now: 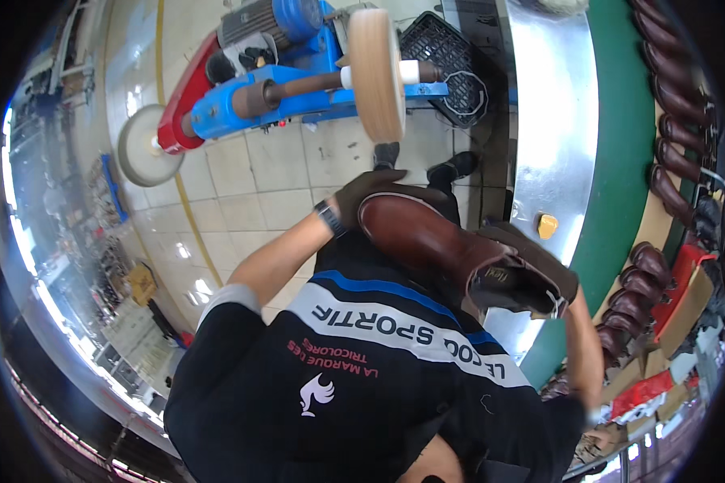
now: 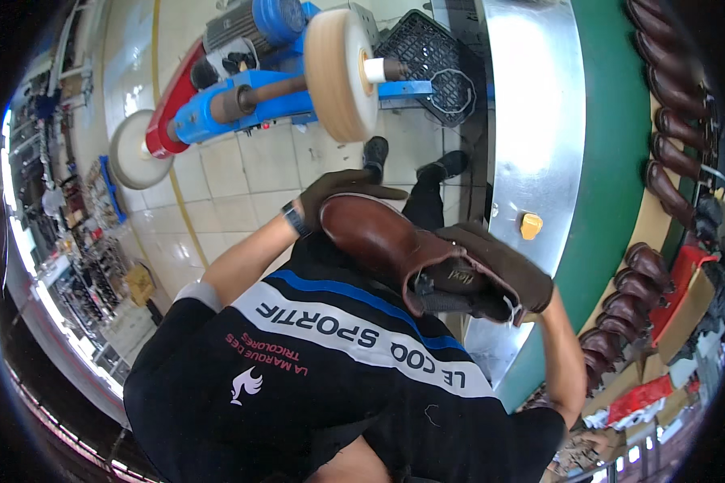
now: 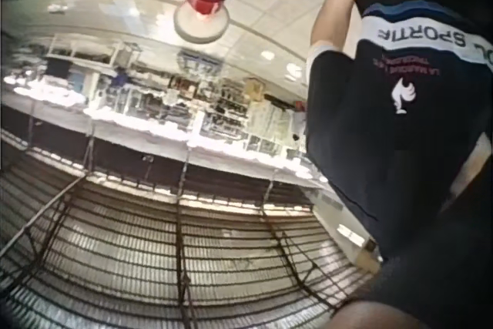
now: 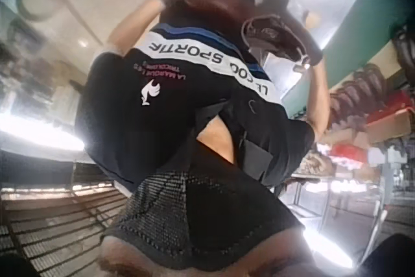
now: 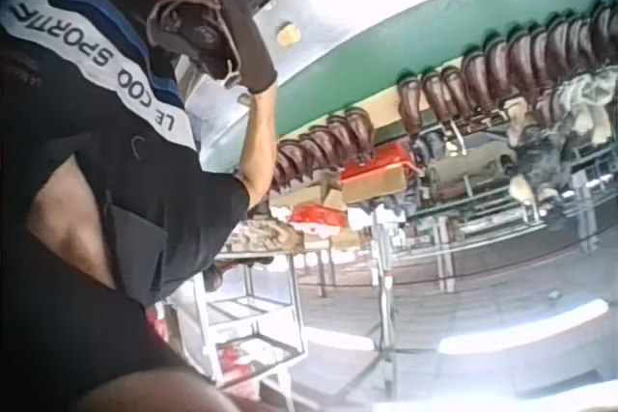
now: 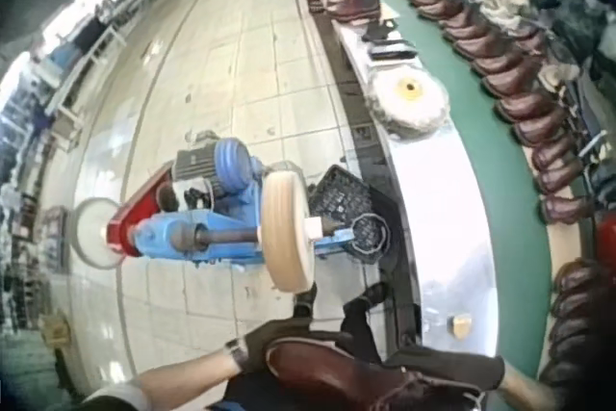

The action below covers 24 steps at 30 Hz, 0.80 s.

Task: Polishing and buffing brown leather boots using a stationary industrial buffing machine.

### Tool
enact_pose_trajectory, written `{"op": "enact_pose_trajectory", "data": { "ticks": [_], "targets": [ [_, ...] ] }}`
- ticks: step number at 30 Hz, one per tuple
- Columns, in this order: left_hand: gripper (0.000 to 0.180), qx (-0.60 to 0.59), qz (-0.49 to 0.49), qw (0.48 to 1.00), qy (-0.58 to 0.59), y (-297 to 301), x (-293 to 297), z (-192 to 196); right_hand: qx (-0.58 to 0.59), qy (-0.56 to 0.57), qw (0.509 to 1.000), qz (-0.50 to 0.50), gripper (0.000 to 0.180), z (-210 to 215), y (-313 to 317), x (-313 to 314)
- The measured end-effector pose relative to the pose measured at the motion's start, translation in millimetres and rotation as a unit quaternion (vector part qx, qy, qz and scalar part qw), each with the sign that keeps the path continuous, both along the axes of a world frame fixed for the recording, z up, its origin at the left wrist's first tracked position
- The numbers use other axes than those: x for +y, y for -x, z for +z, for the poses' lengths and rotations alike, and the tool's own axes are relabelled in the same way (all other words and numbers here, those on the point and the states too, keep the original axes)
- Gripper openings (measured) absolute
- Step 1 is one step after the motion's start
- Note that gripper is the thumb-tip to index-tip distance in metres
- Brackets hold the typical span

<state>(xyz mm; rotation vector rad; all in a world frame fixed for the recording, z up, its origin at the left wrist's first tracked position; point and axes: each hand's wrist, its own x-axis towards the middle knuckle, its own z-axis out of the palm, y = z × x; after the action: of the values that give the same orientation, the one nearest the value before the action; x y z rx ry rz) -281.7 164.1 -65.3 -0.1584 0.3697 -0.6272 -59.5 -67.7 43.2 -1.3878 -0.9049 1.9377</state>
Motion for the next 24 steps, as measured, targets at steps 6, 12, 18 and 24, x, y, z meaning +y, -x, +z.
{"op": "enact_pose_trajectory", "data": {
  "ticks": [6,12,18,24],
  "targets": [
    [0.071,0.162,0.266,0.950,-0.011,26.4,0.4,-14.7,-0.172,0.007,0.970,-0.173,0.068,-18.4,85.9,-37.9],
    [0.079,0.145,0.309,0.936,-0.085,-22.3,10.8,-41.8,-0.090,0.118,0.892,-0.428,0.038,-58.9,173.3,-43.6],
    [0.076,0.196,0.267,0.908,-0.257,-63.3,41.7,-97.0,-0.230,-0.036,0.857,-0.459,0.043,-117.9,195.6,46.0],
    [0.080,0.221,0.228,0.890,-0.328,-70.4,67.5,-120.1,0.052,0.045,0.761,-0.646,0.037,-110.5,189.6,92.9]
  ]
}}
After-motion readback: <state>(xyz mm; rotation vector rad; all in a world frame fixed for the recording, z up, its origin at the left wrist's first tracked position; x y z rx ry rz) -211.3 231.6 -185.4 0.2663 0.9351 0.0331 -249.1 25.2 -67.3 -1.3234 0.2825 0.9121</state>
